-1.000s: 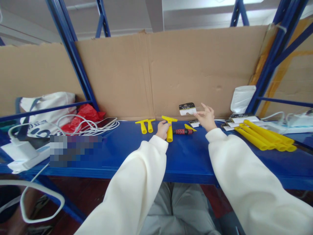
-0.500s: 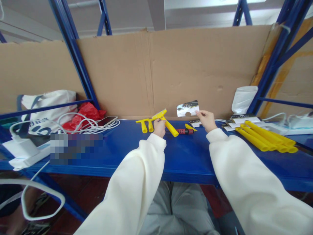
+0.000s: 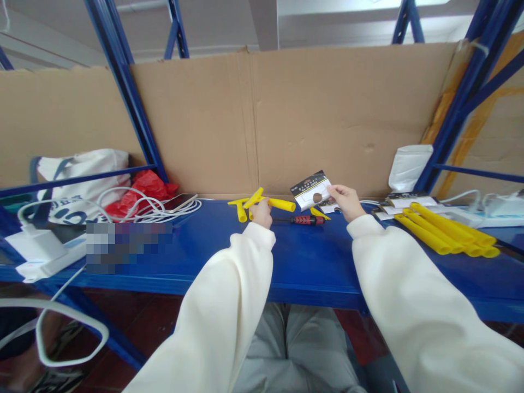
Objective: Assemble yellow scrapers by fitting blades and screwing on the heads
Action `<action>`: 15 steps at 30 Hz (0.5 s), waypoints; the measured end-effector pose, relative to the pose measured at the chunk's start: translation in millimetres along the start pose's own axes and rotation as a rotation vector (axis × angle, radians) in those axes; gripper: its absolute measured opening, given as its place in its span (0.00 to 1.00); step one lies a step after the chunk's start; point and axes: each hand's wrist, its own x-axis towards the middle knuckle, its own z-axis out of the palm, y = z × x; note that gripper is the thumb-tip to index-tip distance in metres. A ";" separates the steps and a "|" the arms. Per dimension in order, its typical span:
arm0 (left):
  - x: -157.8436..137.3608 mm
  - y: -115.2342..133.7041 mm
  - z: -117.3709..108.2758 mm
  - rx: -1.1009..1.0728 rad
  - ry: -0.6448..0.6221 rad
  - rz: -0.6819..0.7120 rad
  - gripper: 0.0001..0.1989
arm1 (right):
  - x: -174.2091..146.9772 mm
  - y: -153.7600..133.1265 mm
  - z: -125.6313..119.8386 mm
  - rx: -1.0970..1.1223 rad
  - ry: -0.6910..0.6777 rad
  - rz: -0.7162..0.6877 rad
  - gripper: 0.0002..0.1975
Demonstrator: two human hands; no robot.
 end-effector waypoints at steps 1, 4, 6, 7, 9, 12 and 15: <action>0.1 -1.0 0.1 -0.003 -0.002 -0.001 0.17 | -0.9 0.4 1.6 0.002 -0.026 0.007 0.22; -0.5 -5.0 0.5 -0.003 -0.041 -0.009 0.16 | -5.3 1.8 8.6 0.014 -0.080 0.025 0.22; -1.1 -7.8 1.0 -0.002 -0.080 -0.017 0.15 | -9.3 2.5 14.6 0.025 -0.104 0.039 0.23; -1.4 -9.0 1.2 -0.001 -0.092 -0.022 0.15 | -11.3 2.7 17.7 0.031 -0.114 0.048 0.23; -2.0 -11.1 1.6 0.001 -0.096 -0.032 0.15 | -14.9 2.7 23.4 0.043 -0.135 0.066 0.24; -3.1 -13.3 1.4 -0.015 -0.135 -0.040 0.13 | -19.3 1.6 29.8 0.056 -0.160 0.070 0.26; -5.6 -14.5 1.1 -0.042 -0.251 -0.056 0.11 | -23.2 -0.9 33.5 0.068 -0.187 0.048 0.26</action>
